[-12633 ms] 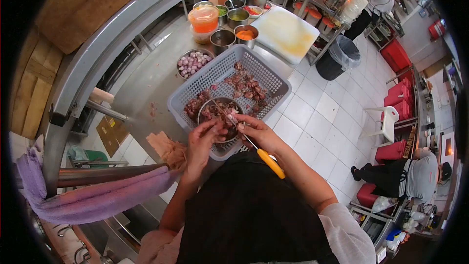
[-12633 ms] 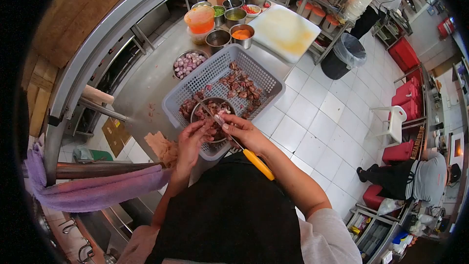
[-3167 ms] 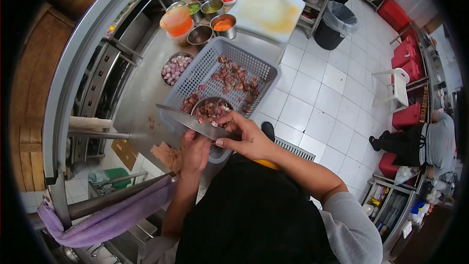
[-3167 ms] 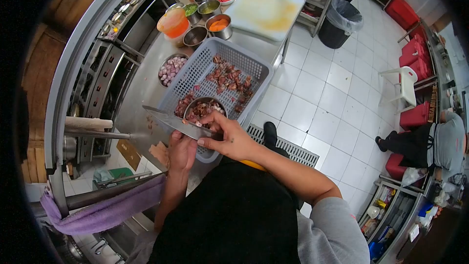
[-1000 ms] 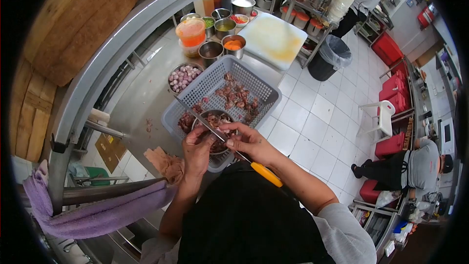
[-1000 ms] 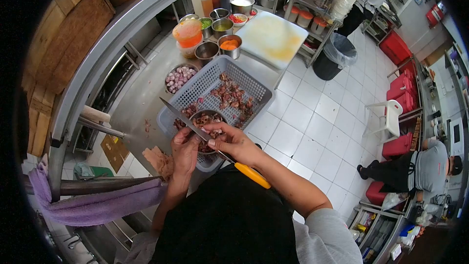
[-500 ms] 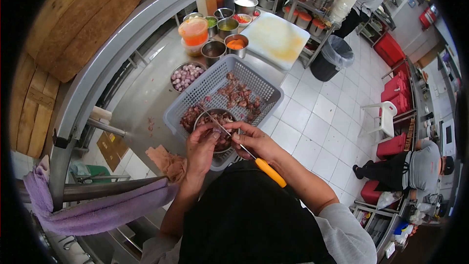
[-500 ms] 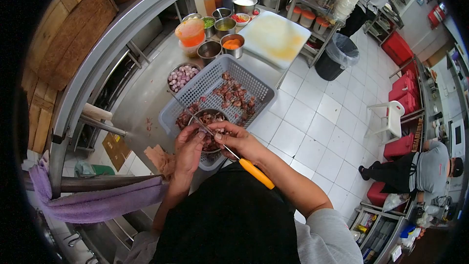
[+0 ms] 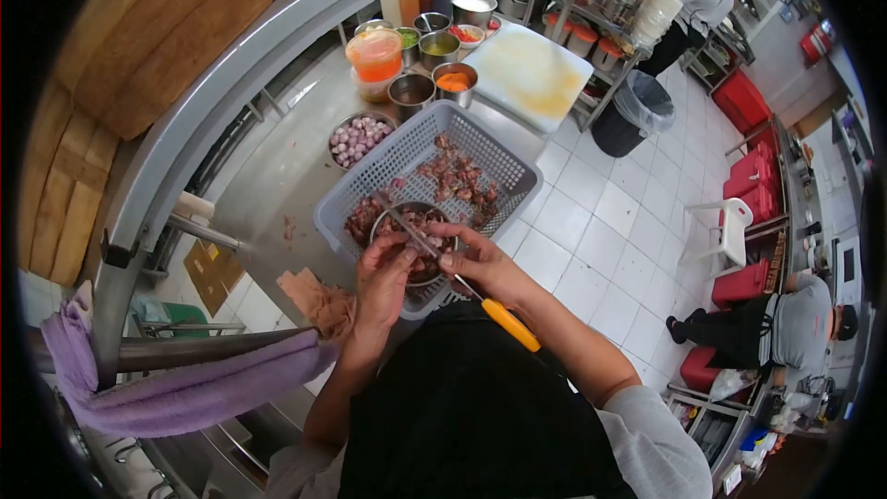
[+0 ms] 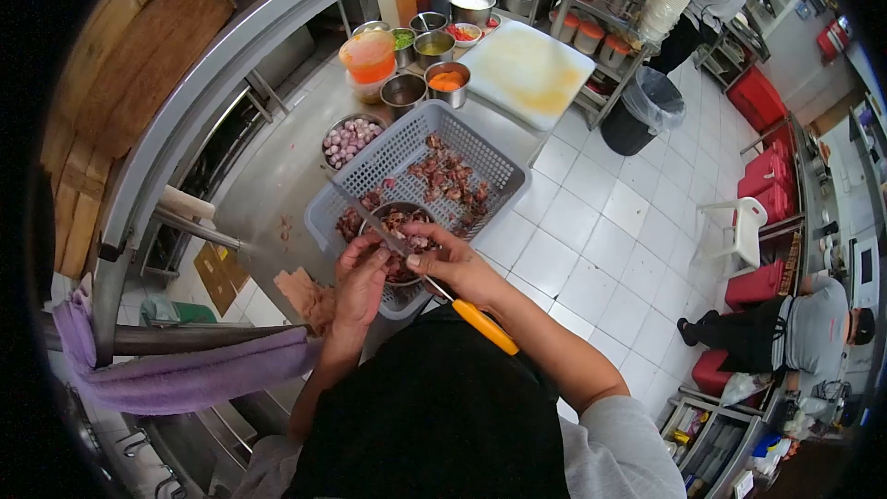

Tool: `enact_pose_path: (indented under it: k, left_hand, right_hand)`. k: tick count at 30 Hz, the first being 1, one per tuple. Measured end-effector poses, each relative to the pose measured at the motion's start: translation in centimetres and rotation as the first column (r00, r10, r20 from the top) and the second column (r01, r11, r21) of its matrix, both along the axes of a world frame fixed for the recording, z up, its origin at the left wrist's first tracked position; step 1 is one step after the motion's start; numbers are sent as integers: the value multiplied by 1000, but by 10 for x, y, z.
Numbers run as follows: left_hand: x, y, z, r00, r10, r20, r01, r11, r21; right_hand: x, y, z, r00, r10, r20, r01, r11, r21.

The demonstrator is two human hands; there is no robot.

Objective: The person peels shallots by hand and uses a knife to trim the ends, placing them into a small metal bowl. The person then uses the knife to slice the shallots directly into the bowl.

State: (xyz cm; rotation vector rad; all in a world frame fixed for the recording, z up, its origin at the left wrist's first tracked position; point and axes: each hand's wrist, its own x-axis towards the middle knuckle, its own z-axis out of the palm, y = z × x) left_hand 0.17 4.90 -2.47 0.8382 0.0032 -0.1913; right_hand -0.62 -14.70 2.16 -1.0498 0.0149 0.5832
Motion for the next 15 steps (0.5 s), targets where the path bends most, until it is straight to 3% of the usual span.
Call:
enact_pose_path:
  k: [2,9,15]
  left_hand:
    - [-1,-3,0,1000,9,19,-9,1000,15]
    - [-1,-6,9,992,63,110,-74,992,97]
    - [-1,-4,4,998,3,57,-6,998,63]
  right_hand:
    - [-2,5,-2,992,58,113,-54,998,-34]
    - [-4,1,3,994,83,67,-83,997,-2]
    - [0,-5,0,995,98,-36,-93,988,124]
